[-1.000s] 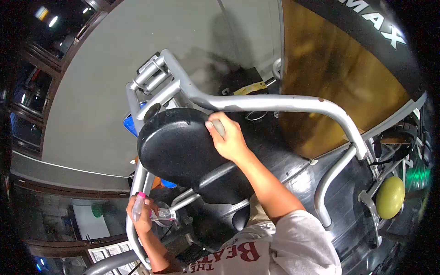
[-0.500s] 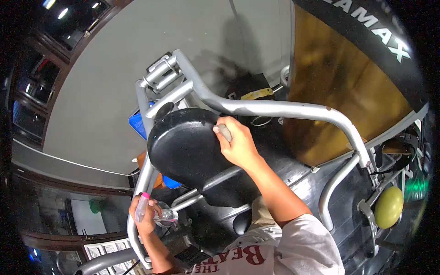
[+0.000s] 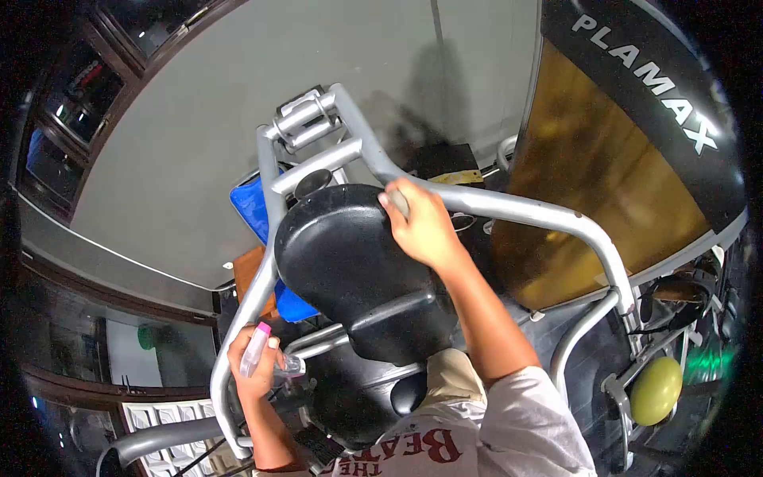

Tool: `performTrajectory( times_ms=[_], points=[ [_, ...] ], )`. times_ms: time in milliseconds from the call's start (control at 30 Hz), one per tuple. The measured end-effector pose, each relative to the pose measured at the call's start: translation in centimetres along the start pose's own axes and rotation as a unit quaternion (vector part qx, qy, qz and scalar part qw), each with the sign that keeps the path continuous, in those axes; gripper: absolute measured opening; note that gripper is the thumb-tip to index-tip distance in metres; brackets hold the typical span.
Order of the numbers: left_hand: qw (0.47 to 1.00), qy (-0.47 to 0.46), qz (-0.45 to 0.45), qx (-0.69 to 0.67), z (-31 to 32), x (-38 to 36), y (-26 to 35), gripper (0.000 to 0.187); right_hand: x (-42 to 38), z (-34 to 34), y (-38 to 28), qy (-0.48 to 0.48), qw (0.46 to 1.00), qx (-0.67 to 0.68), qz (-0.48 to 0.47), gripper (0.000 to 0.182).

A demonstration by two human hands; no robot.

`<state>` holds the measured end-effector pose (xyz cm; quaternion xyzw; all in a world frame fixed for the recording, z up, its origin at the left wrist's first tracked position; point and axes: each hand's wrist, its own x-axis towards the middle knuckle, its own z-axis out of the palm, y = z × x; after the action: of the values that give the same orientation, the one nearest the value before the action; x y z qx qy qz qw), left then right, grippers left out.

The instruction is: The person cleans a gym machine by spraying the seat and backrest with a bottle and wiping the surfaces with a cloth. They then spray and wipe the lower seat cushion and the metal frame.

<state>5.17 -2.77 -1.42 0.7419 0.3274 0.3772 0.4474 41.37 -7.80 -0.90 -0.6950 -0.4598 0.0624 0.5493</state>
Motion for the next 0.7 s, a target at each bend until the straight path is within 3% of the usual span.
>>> performTrajectory(
  times_ms=[167, 333, 467, 533, 567, 700],
  points=[
    [1.0, 0.006, 0.014, -0.009, 0.5, 0.0, 1.1, 0.012, 4.8, 0.7, -1.6, -0.08, 0.995, -0.043, 0.038, 0.022],
    [0.999, -0.013, 0.036, -0.011, -1.0, -0.5, 1.1, 0.016, -0.3, -0.3, -2.3, -0.016, 0.999, -0.025, 0.029, 0.02],
    [0.992, 0.0, 0.1, 0.08, -2.1, 0.0, 0.5, 0.014, 1.6, 0.8, -2.7, -0.025, 0.997, -0.069, 0.004, 0.019],
    [0.997, 0.02, 0.055, 0.058, -1.6, -0.1, 1.1, 0.015, 4.3, 2.1, -3.3, -0.023, 0.995, -0.09, -0.044, 0.022],
    [0.998, 0.028, 0.035, 0.047, -1.4, -0.2, 1.4, 0.016, 5.5, 2.3, -3.9, -0.069, 0.991, -0.112, 0.0, 0.023],
    [0.999, 0.03, 0.019, 0.009, -1.3, -0.4, 1.5, 0.017, 3.4, 1.4, -4.6, -0.055, 0.993, -0.097, -0.028, 0.022]
  ],
)
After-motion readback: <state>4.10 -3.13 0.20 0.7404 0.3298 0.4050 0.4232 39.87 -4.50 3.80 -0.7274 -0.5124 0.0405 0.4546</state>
